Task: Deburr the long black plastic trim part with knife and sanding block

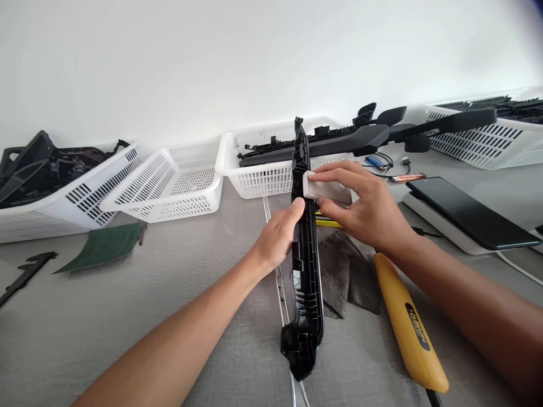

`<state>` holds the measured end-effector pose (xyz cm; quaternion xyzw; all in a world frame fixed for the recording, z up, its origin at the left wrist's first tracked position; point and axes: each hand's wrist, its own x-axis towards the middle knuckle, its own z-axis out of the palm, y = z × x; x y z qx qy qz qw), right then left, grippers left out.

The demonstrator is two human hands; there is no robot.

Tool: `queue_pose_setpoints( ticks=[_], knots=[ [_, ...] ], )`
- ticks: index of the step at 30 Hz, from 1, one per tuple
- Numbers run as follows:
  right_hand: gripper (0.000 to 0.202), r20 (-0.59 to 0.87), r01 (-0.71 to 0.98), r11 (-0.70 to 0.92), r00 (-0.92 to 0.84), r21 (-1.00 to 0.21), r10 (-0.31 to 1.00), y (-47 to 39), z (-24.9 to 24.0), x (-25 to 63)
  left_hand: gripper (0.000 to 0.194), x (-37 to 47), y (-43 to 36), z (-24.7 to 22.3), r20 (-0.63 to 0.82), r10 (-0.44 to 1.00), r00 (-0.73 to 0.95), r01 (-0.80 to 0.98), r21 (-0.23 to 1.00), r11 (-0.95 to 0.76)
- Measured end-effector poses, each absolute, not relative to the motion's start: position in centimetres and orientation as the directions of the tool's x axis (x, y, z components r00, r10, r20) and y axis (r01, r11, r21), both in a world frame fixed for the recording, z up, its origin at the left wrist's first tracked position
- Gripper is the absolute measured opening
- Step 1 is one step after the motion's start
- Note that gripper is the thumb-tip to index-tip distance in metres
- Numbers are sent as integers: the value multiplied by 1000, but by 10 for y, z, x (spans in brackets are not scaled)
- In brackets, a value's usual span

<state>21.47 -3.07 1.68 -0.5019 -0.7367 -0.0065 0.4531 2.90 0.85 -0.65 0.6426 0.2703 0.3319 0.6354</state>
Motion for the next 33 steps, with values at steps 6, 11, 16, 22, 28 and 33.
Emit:
queue_pose_setpoints(
  ticks=[6,11,16,22,28,33],
  knots=[
    [35,682,756,490,-80,-434,727,-33,18,211,66,29,7,-6,73,815,574,-73,997,-38],
    [30,665,633,619,-212,-464,716,-41,25,205,64,30,13,-14,72,904,422,-164,986,-2],
    [30,519,604,461,-91,-650,850,-44,28,203,64,30,18,-19,0,918,396,-178,981,77],
    [26,407,550,317,46,-773,912,-37,23,210,60,30,15,-12,-18,828,560,-123,987,104],
    [38,302,421,244,77,-873,950,-32,22,218,65,29,13,-11,-43,832,553,-106,987,122],
    [41,263,374,237,20,-897,965,-34,23,213,67,28,16,-15,-45,898,437,-80,993,89]
  ],
)
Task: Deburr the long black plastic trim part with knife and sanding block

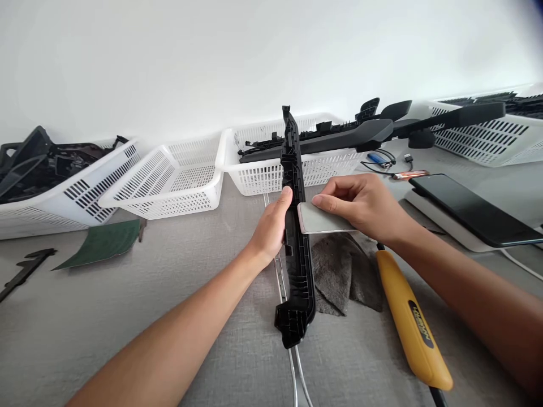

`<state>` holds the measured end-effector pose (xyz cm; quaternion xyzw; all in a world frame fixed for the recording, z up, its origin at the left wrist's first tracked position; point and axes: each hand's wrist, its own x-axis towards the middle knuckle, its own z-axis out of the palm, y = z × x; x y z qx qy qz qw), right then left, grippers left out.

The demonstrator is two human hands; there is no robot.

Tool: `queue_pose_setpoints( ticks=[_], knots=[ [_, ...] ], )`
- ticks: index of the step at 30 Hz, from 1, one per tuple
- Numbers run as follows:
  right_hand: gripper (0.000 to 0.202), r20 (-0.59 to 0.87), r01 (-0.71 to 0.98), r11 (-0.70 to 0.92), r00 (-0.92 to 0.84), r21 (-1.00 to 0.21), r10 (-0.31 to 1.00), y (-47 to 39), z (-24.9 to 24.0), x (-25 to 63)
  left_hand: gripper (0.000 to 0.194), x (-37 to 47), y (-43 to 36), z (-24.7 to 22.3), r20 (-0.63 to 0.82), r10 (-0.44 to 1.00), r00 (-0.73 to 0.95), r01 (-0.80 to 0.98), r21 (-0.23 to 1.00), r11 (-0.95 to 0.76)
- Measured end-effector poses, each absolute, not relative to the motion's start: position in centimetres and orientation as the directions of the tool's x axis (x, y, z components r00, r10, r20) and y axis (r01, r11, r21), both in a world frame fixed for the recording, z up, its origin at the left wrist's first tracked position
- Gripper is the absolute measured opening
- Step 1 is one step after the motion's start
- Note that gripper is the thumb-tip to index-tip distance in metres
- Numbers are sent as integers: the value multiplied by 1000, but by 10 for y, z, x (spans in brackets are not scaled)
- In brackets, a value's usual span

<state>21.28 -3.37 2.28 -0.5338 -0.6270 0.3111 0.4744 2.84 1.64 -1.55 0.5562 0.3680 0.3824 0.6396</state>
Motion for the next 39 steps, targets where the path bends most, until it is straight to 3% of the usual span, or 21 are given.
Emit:
queue_pose_setpoints(
  ticks=[8,12,18,25,32,39],
  knots=[
    [28,407,436,252,308,-864,860,-26,19,225,69,29,10,-6,29,705,708,-77,996,36],
    [32,416,422,259,337,-869,845,-25,18,227,70,28,10,-8,4,719,695,-35,999,28],
    [38,372,426,277,157,-861,915,-28,22,222,67,28,11,-10,37,793,608,-49,999,-9],
    [34,413,414,246,383,-877,827,-19,12,227,72,29,6,-9,47,720,692,-22,999,-44],
    [41,378,374,311,120,-874,918,-31,19,208,72,28,11,-16,33,810,586,-49,999,-5],
    [42,413,475,334,70,-814,908,-32,25,218,75,29,10,-11,98,784,613,-30,994,-101]
  ],
)
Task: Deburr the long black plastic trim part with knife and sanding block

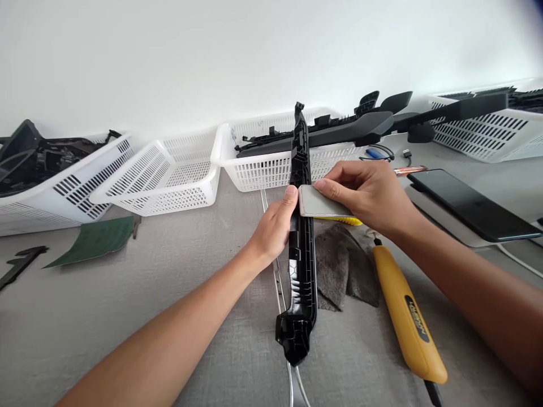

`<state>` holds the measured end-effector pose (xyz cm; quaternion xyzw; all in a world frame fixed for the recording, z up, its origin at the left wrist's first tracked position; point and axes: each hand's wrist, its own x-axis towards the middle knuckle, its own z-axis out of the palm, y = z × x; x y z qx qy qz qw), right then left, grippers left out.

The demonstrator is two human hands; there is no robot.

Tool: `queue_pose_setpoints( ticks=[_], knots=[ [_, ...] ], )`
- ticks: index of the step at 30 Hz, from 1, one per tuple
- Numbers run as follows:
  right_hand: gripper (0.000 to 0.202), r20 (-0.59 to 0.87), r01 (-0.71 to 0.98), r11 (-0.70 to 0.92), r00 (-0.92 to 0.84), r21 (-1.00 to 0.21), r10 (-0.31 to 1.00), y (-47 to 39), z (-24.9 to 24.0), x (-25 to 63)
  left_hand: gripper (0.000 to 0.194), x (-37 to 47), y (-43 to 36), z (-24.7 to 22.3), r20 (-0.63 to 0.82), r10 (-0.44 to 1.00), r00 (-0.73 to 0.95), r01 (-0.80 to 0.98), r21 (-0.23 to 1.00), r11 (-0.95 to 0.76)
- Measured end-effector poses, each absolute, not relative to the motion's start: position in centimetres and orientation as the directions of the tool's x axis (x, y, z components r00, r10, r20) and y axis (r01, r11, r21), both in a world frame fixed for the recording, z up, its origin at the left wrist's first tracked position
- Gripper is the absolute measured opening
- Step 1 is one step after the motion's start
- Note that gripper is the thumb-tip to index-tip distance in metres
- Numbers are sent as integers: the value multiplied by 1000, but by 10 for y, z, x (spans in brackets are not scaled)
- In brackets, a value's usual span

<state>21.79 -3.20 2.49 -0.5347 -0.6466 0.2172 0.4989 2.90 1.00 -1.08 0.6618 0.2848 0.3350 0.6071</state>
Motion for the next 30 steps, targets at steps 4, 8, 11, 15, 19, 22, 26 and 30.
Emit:
queue_pose_setpoints(
  ticks=[4,8,11,15,19,22,26,30],
  knots=[
    [41,415,506,325,72,-799,907,-32,23,218,73,30,10,-11,97,795,599,-42,995,-90],
    [39,424,556,309,86,-771,902,-36,24,209,72,30,11,-13,85,839,537,-36,996,-78],
    [39,425,581,297,93,-758,901,-36,25,211,73,30,10,-12,91,824,560,-30,996,-90],
    [44,411,583,276,109,-764,905,-33,23,217,74,31,10,-10,101,798,595,-26,994,-107],
    [45,393,567,242,159,-787,906,-32,21,217,72,30,9,-9,126,779,614,-33,990,-134],
    [41,420,558,231,237,-797,876,-30,18,219,68,30,7,-9,158,741,653,-55,985,-162],
    [39,472,560,203,390,-803,790,-23,13,228,72,30,2,-9,112,713,692,6,987,-161],
    [38,463,566,215,340,-796,818,-22,9,226,71,29,2,-8,110,768,631,-19,992,-126]
  ],
)
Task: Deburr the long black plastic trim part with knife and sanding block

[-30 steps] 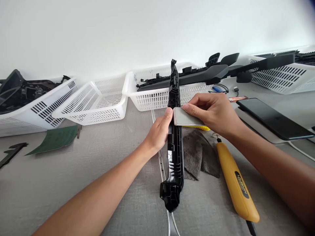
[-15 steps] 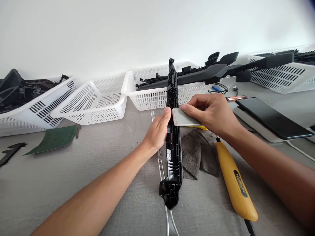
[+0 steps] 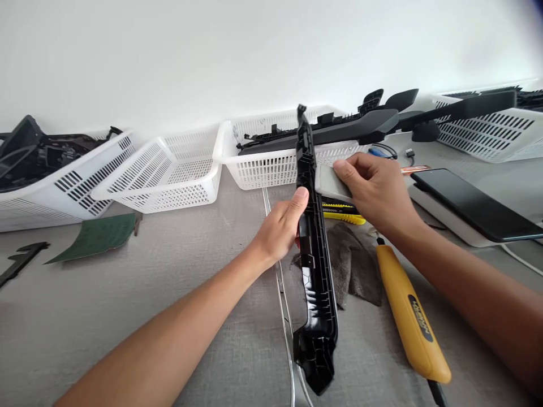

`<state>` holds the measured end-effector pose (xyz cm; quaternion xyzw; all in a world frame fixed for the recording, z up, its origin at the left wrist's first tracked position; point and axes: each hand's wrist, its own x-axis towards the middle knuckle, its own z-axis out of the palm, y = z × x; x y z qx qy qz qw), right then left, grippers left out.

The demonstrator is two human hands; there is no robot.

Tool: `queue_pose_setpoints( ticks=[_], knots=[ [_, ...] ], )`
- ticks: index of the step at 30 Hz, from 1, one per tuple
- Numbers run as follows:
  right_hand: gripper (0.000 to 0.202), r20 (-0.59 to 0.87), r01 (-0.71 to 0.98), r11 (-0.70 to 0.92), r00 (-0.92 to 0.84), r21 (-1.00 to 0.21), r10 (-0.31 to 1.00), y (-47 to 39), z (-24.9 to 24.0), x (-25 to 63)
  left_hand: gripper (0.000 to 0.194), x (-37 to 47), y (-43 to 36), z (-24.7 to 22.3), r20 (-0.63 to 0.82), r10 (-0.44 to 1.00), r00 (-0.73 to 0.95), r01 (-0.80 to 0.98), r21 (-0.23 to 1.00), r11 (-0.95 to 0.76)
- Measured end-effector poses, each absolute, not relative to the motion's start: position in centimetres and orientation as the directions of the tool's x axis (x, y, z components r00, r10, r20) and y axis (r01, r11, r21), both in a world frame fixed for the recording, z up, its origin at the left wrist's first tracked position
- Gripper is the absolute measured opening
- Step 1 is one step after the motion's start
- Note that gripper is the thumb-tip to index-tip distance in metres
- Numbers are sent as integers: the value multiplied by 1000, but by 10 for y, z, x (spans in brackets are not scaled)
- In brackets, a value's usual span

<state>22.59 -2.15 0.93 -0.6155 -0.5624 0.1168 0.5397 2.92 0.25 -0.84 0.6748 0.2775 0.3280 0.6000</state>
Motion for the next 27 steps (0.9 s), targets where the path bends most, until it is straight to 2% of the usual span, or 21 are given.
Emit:
queue_pose_setpoints(
  ticks=[5,11,18,23,25,27],
  knots=[
    [47,432,614,276,118,-739,894,-31,12,207,65,29,13,-14,79,906,417,-78,996,-51],
    [56,391,677,329,-66,-658,918,-37,14,197,68,32,25,-24,73,927,369,-171,985,-9],
    [63,383,690,236,64,-684,922,-32,10,201,53,31,12,-11,138,805,577,-91,990,-105],
    [59,465,666,191,261,-721,846,-29,8,207,52,33,11,-14,189,834,519,-78,982,-174],
    [51,531,636,233,328,-736,782,-30,10,209,55,33,13,-15,206,853,479,-80,978,-191],
    [41,589,613,312,320,-726,742,-32,12,208,57,33,14,-16,222,866,448,-91,975,-203]
  ],
)
